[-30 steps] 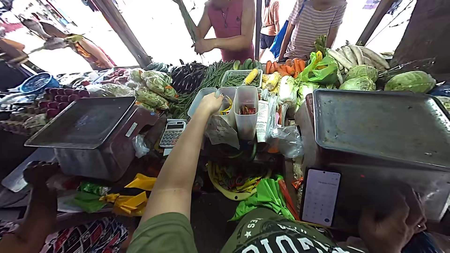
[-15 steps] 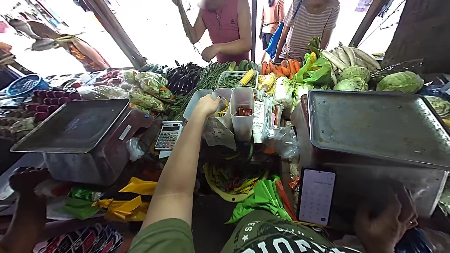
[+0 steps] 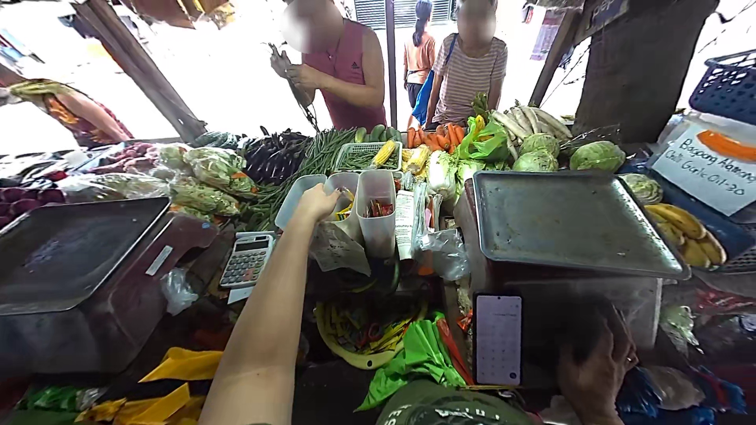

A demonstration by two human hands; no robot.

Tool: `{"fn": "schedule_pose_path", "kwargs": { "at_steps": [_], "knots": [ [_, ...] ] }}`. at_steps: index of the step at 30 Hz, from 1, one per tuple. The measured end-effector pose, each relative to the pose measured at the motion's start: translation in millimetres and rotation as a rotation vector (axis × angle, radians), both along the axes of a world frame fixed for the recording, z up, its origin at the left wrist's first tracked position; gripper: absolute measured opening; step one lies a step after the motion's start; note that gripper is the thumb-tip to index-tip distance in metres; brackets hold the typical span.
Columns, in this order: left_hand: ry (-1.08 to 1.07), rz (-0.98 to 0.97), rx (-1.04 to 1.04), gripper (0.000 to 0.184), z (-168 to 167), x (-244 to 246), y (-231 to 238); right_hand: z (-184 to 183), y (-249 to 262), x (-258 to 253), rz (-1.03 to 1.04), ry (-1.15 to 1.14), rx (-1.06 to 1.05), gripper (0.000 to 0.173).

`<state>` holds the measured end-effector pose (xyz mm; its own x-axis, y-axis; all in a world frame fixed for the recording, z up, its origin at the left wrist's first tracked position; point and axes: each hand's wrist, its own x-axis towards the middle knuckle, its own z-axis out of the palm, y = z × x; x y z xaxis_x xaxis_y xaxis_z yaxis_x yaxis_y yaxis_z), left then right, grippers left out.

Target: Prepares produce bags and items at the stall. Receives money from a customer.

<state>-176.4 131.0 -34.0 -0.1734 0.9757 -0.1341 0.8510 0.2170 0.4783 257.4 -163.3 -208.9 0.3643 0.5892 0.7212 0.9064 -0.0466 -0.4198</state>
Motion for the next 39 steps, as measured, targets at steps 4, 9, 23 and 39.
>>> {"fn": "schedule_pose_path", "kwargs": {
  "at_steps": [4,9,23,39],
  "knots": [
    [0.001,-0.004,0.003,0.053,-0.3,-0.9,-0.2,-1.7,-0.4,-0.5,0.009,0.000,0.007,0.064],
    [-0.002,0.000,0.042,0.055,-6.0,-3.2,-0.2,-3.5,-1.0,-0.1,0.010,-0.004,0.015,0.061],
    [0.037,-0.017,0.015,0.058,-2.8,-1.5,-1.1,-3.9,-0.6,0.7,0.003,0.011,0.009,0.062],
    [0.062,-0.018,0.038,0.057,-3.2,-5.7,2.6,-1.6,1.9,-1.6,0.015,0.012,0.012,0.062]
  ]
}}
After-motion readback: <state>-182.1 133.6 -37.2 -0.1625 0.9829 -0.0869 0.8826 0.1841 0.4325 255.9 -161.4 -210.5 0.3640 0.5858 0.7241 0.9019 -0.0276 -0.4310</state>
